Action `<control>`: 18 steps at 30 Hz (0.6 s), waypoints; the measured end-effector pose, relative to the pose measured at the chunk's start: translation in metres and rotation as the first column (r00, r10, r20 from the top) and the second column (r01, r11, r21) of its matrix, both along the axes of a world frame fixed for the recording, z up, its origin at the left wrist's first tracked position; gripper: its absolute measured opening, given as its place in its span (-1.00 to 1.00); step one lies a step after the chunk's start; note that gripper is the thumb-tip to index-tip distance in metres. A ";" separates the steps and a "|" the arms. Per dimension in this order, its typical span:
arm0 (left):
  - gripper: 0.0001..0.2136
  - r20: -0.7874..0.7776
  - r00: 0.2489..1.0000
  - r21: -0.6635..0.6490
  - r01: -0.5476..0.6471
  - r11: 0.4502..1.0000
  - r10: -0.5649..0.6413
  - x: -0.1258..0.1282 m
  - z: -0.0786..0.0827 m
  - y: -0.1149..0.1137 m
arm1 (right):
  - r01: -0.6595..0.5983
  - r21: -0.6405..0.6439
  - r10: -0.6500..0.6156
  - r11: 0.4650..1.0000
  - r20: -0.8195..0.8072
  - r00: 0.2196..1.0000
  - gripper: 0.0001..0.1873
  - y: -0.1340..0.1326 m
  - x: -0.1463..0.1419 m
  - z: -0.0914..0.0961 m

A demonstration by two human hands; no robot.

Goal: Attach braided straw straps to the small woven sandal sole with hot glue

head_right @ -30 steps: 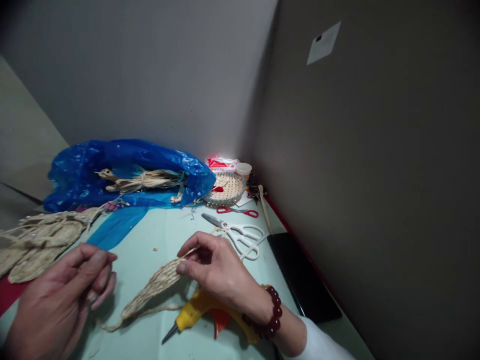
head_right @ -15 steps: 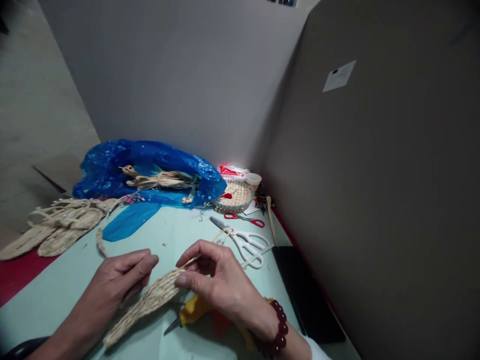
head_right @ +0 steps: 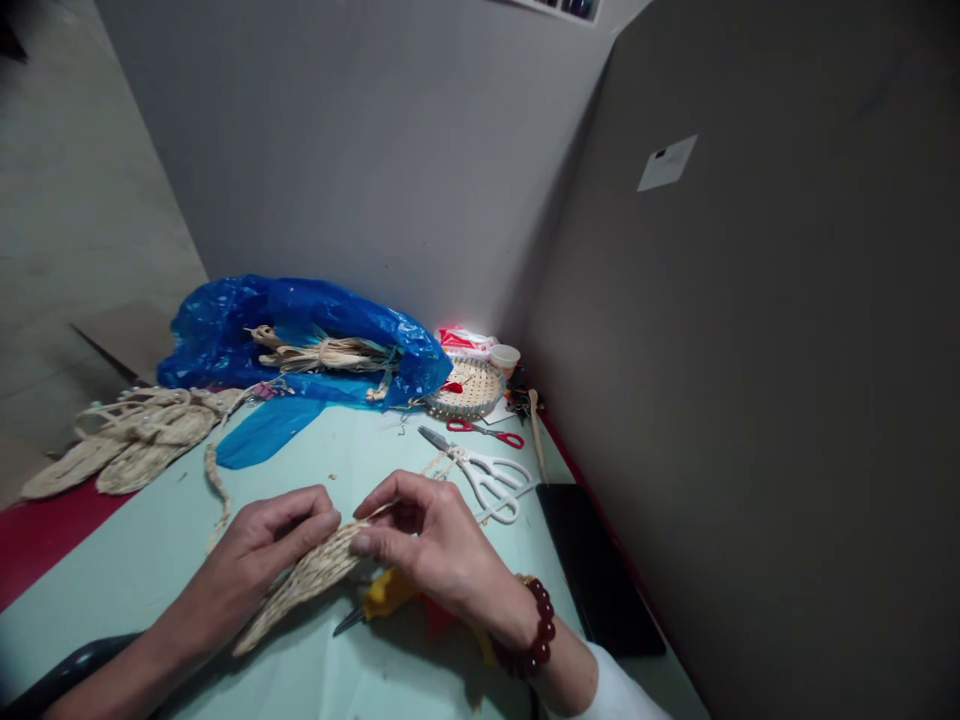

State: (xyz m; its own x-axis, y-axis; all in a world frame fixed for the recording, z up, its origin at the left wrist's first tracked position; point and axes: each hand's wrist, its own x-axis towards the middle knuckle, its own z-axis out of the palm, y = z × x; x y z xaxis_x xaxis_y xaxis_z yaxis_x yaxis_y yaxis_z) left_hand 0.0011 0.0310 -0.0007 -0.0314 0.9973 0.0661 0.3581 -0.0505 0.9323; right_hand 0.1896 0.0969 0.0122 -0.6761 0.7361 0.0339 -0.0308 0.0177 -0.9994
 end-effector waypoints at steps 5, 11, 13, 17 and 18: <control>-0.62 -0.021 0.999 0.007 -0.040 0.999 0.040 0.005 0.000 -0.001 | -0.041 -0.022 0.042 0.999 0.025 0.999 -0.65 -0.002 0.000 -0.003; -0.64 -0.018 0.971 0.040 -0.239 0.970 0.240 -0.020 -0.004 0.005 | -0.068 -0.022 0.069 0.997 0.043 0.997 -0.64 0.003 0.000 -0.004; -0.61 -0.003 0.962 0.033 -0.272 0.962 0.272 -0.025 -0.005 0.006 | -0.074 -0.011 0.074 0.997 0.047 0.996 -0.66 0.006 0.000 -0.004; -0.50 0.033 0.969 -0.025 -0.244 0.970 0.244 -0.021 -0.004 0.004 | -0.088 0.041 0.086 0.995 0.056 0.995 -0.77 0.008 0.001 -0.005; -0.51 0.040 0.977 -0.040 -0.208 0.977 0.209 -0.018 -0.003 0.003 | -0.094 0.066 0.090 0.993 0.058 0.994 -0.81 0.008 0.001 -0.004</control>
State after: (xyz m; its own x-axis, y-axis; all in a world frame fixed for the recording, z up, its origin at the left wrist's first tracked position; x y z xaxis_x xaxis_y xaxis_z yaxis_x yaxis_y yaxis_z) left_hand -0.0169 0.0342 -0.0032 -0.2410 0.9702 0.0250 0.3166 0.0542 0.9470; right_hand 0.1906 0.1049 0.0078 -0.7432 0.6677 0.0430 0.0192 0.0854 -0.9962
